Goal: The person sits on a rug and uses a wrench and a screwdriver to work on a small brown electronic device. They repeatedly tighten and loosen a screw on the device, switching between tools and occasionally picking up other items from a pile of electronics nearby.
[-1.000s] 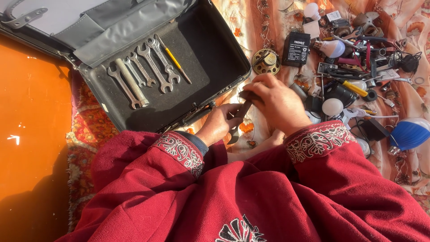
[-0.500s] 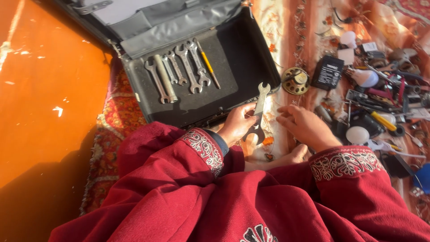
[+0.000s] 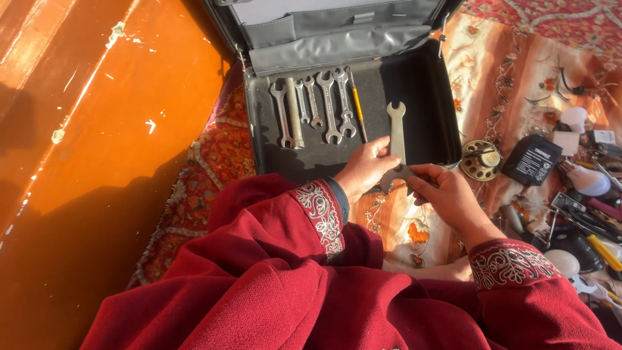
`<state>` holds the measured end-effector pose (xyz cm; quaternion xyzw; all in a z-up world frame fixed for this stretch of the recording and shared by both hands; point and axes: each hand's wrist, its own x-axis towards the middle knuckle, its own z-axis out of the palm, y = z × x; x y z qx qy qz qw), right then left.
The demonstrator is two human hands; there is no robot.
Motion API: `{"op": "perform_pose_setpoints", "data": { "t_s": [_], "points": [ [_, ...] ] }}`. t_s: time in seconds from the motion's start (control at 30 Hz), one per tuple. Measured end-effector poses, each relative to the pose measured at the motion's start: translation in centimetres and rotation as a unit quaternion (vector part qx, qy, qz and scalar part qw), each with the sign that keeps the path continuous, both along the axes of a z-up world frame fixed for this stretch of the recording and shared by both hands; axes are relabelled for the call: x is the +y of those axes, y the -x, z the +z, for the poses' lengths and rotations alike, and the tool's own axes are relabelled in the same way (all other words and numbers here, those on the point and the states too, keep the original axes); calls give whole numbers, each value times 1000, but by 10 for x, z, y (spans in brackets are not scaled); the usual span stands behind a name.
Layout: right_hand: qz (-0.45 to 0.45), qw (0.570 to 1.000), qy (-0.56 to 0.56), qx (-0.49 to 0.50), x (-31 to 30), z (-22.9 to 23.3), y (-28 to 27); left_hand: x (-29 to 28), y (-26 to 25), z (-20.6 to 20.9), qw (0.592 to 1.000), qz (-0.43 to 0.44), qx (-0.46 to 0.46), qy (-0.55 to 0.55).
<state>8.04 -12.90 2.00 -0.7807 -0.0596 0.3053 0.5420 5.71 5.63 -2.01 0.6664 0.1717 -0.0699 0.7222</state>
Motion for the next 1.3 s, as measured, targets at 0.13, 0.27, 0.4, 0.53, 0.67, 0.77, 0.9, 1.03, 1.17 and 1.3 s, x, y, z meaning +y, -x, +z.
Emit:
{"op": "perform_pose_setpoints", "data": {
  "t_s": [0.13, 0.27, 0.4, 0.53, 0.67, 0.77, 0.9, 1.03, 1.17, 1.3],
  "points": [
    [34, 999, -9, -18, 62, 5, -9, 67, -1, -17, 997, 11, 58, -58],
    [79, 997, -15, 11, 132, 1, -10, 124, 14, -16, 987, 50, 110, -108],
    [116, 992, 2, 40, 191, -42, -23, 173, 20, -51, 975, 122, 137, -127],
    [144, 989, 35, 26, 242, -66, -38, 191, 15, -6, 967, 125, 184, -125],
    [223, 959, 163, -61, 273, -120, -61, 202, 1, -14, 949, 128, 204, -205],
    [261, 930, 223, -129, 291, -138, -72, 213, -10, -37, 935, 116, 216, -256],
    [267, 919, 251, -144, 305, -142, -75, 222, -18, -62, 926, 97, 249, -269],
    [270, 911, 275, -149, 312, -128, -63, 220, -12, -27, 930, 101, 255, -246],
    [297, 888, 302, -178, 317, -114, -52, 220, -16, -39, 931, 111, 248, -244],
    [372, 831, 328, -252, 315, -112, -47, 222, -21, -70, 926, 105, 236, -276]
  ]
}}
